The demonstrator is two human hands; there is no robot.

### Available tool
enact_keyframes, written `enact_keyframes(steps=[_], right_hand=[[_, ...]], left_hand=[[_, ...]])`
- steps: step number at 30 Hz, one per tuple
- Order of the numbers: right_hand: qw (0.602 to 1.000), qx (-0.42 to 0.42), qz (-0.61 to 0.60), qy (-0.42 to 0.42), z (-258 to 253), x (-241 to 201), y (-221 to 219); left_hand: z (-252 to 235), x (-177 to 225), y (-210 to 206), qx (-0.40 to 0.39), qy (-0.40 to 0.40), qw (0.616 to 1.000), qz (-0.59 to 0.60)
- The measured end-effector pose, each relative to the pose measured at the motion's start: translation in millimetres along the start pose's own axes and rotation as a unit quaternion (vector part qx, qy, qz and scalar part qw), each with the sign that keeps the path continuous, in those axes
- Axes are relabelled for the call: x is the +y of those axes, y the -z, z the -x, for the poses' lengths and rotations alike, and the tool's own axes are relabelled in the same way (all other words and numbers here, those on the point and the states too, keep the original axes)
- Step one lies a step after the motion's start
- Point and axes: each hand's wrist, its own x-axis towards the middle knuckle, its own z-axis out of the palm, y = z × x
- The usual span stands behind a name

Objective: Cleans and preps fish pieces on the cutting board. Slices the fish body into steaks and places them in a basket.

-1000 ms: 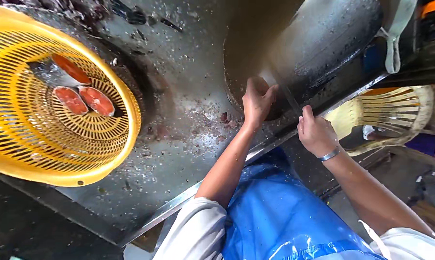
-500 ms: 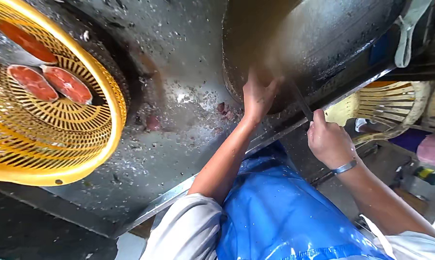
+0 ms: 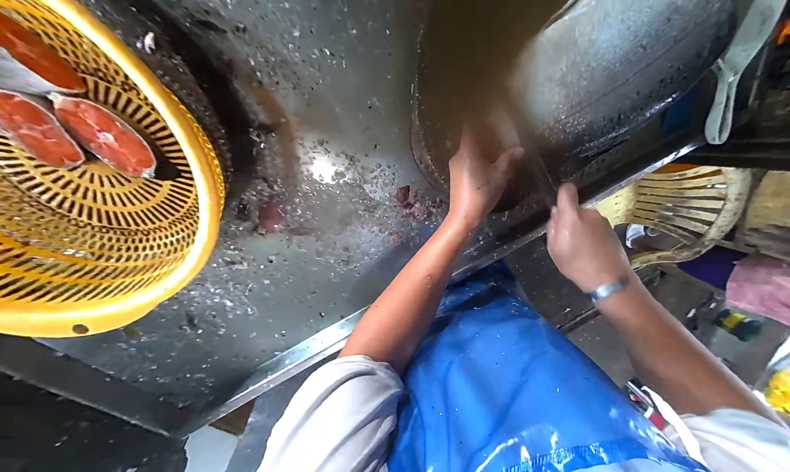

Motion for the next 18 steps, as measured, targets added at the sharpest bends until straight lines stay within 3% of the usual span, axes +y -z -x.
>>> enact_keyframes(steps=[3,8,14,18], right_hand=[[0.996,-0.057,0.049,-0.045,13.9,-3.3,14.0],[0.999,-0.016,-0.019,-0.03,-61.8,-40.3,0.5],[0.995,-0.06,0.067,-0.051,-14.0,-25.5,18.8],[0.997,-0.039,0.002,-0.06,-45.0,-33.5,-8.4]], left_hand=[[1.3,-1.1,0.4,-0.006,-0.006,1.0,-0.009],[1.9,0.2,3.4,-0.008,0.0,0.999,-0.038],[1.1,0.7,4.1,0.004,-0.017,0.999,-0.032],[0.9,5.3,6.2,-0.002,0.005,0.999,-0.053]])
